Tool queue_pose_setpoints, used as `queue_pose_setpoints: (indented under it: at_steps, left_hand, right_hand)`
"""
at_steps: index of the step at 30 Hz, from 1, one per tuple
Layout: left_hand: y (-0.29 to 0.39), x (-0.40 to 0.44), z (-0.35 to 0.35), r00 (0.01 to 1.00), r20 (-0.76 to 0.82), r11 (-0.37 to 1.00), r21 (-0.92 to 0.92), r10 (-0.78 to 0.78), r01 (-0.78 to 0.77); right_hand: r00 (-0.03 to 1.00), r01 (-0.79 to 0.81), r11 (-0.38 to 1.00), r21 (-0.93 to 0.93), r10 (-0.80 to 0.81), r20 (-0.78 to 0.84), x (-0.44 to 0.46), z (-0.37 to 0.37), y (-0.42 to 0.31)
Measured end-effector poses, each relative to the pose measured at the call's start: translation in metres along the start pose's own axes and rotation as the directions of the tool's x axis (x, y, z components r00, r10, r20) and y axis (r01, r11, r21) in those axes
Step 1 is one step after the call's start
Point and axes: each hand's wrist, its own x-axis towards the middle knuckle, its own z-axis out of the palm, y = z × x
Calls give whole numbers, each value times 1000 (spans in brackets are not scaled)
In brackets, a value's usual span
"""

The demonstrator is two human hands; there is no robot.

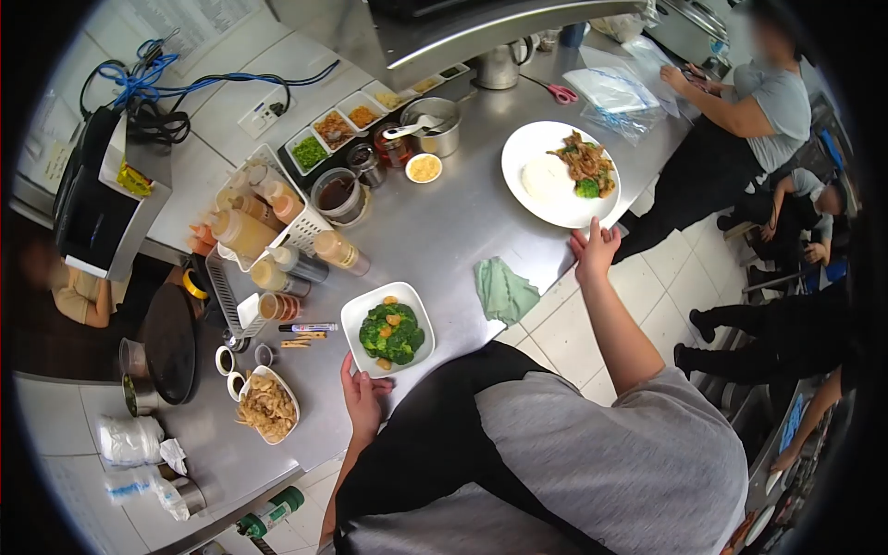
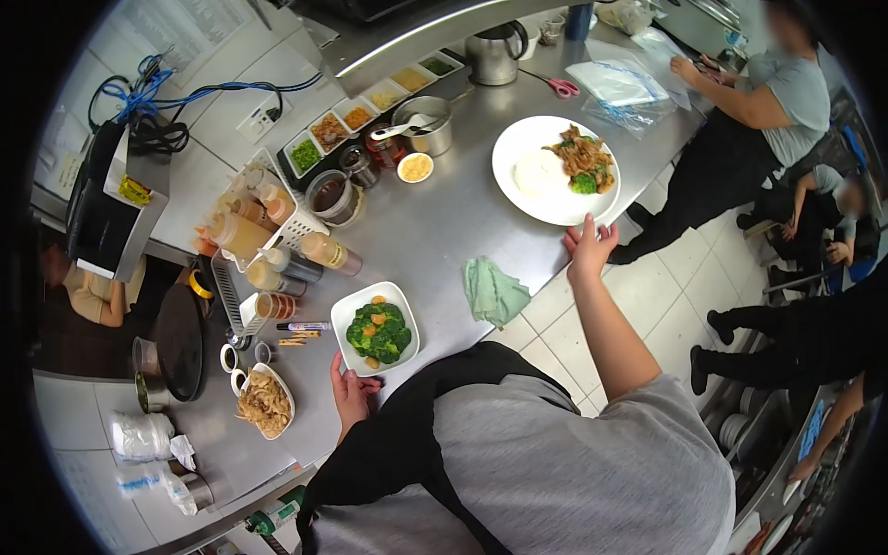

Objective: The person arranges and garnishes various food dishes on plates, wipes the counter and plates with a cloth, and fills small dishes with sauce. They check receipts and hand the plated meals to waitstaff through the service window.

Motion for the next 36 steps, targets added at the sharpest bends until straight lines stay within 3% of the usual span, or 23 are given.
queue_pose_setpoints:
  at_steps: [2, 3, 5, 9, 15, 19, 22, 25, 27, 28, 30, 31, 32, 34, 35, 36]
  left_hand:
    - [3, 1, 4, 1000, -24, 1000, 29, -9, 10]
    - [0, 3, 3, 999, -34, 998, 55, -31, 33]
    - [6, 2, 3, 998, -5, 996, 64, -58, 58]
    - [8, 12, 10, 996, 14, 996, 31, -84, 83]
    - [7, 20, 14, 997, -22, 997, -18, -72, 72]
    - [1, 13, 4, 997, -27, 996, -45, -78, 77]
    - [9, 8, 11, 997, -16, 994, -85, -74, 72]
    - [11, 1, 3, 996, -91, 999, 42, -8, 11]
    - [13, 1, -3, 953, -174, 940, 282, 247, -192]
    - [16, -2, -6, 947, -186, 938, 278, 263, -206]
    - [33, -8, -12, 796, -81, 656, 619, 600, -432]
    - [57, -26, -2, 840, -89, 731, 547, 535, -407]
    - [70, -39, 0, 826, -20, 691, 560, 563, -457]
    - [60, -45, -11, 811, 94, 731, 383, 578, -565]
    - [61, -56, -11, 841, 146, 802, 254, 520, -540]
    - [76, -78, -8, 903, 196, 915, 56, 383, -400]
  right_hand:
    - [981, -72, 996, -59, 81, 174, 30, -4, -11]
    - [953, 48, 979, -196, 14, 301, 45, -3, -10]
    - [957, 3, 983, -185, 51, 286, 43, 4, -12]
    - [912, -47, 999, -23, 53, 407, 51, -3, -3]
    - [923, -99, 992, 79, 62, 381, 24, -23, -10]
    - [898, -179, 978, 110, 116, 424, 2, -47, -16]
    - [885, -132, 989, 74, 84, 458, -25, -53, -40]
    - [854, -118, 990, 78, 61, 517, -56, -58, -64]
    - [810, -117, 993, -1, 95, 578, -82, -64, -84]
    - [799, -113, 994, 6, 87, 595, -95, -70, -87]
    - [760, -152, 979, 136, 28, 649, -119, -72, -85]
    - [717, -181, 975, 128, 42, 696, -139, -72, -90]
    - [660, -211, 971, 110, 59, 749, -160, -73, -96]
    - [596, -246, 967, 59, 103, 796, -202, -72, -96]
    - [552, -280, 959, 33, 133, 823, -223, -71, -94]
    - [513, -312, 950, 1, 167, 842, -240, -69, -91]
